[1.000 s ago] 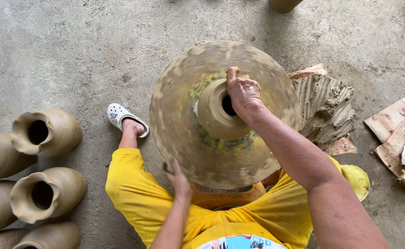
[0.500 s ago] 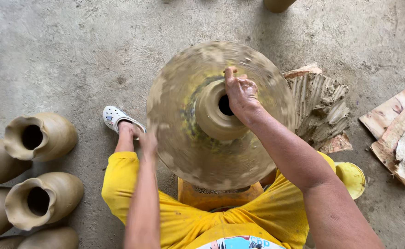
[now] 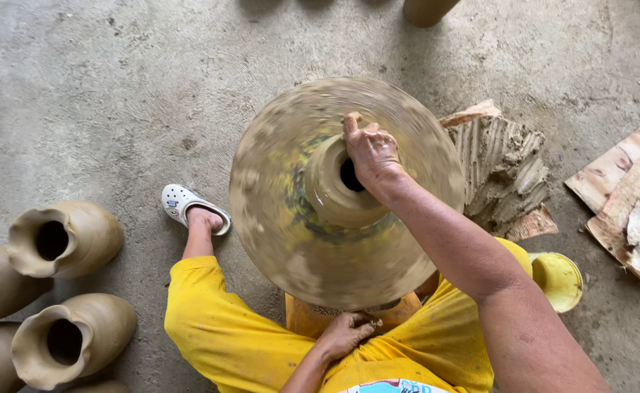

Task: The person adds a coil of clay to a partially formed vessel on a pottery wheel, smoothing it by hand and using a damp cloth to shape and refine the neck and rim while the wheel spins.

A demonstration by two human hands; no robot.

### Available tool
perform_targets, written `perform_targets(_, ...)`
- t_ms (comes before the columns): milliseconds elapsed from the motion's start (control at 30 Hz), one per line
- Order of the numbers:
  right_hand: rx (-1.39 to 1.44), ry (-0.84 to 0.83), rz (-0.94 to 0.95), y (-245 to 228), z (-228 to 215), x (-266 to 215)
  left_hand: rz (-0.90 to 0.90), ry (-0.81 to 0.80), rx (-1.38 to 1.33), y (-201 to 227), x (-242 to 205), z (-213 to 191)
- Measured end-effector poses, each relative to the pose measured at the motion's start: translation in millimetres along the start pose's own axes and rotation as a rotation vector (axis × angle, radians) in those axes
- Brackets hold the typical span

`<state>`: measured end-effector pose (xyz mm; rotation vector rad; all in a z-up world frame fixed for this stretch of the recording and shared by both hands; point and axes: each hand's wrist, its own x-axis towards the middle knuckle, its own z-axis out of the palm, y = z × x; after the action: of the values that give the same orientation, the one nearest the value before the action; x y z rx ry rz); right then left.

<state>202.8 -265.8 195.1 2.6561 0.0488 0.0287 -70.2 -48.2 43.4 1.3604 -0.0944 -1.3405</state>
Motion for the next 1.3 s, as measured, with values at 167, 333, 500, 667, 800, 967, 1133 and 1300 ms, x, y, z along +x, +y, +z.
perform_targets(167,0.162,-0.076,0.059,-1.3,12.2,2.9,-0.062,0.037,0.289,25.3,-9.4,-2.4)
perform_targets(333,0.307,-0.136,0.042,1.2,7.0,-1.2,0.009,0.067,0.479,45.2,-22.1,-4.7)
perform_targets(500,0.31,-0.177,0.08,3.4,-4.3,0.1,0.165,-0.012,0.63,75.1,-38.4,-9.2)
perform_targets(667,0.283,-0.203,0.061,5.5,-3.6,-1.2,0.027,0.055,0.823,141.7,-27.3,-83.1)
perform_targets(800,0.271,-0.146,0.046,6.1,-0.7,-0.6,0.408,0.772,0.775,216.6,11.7,-202.1)
perform_targets(967,0.25,-0.131,0.057,9.2,-4.1,-4.1,0.351,1.035,0.589,210.1,38.8,-283.2)
perform_targets(1133,0.29,-0.195,0.072,9.2,-3.3,-0.9,0.505,1.304,0.095,67.6,32.3,-210.3)
perform_targets(1300,0.395,-0.122,0.107,7.9,2.3,1.6,0.068,1.066,-0.337,25.9,-1.0,-74.4)
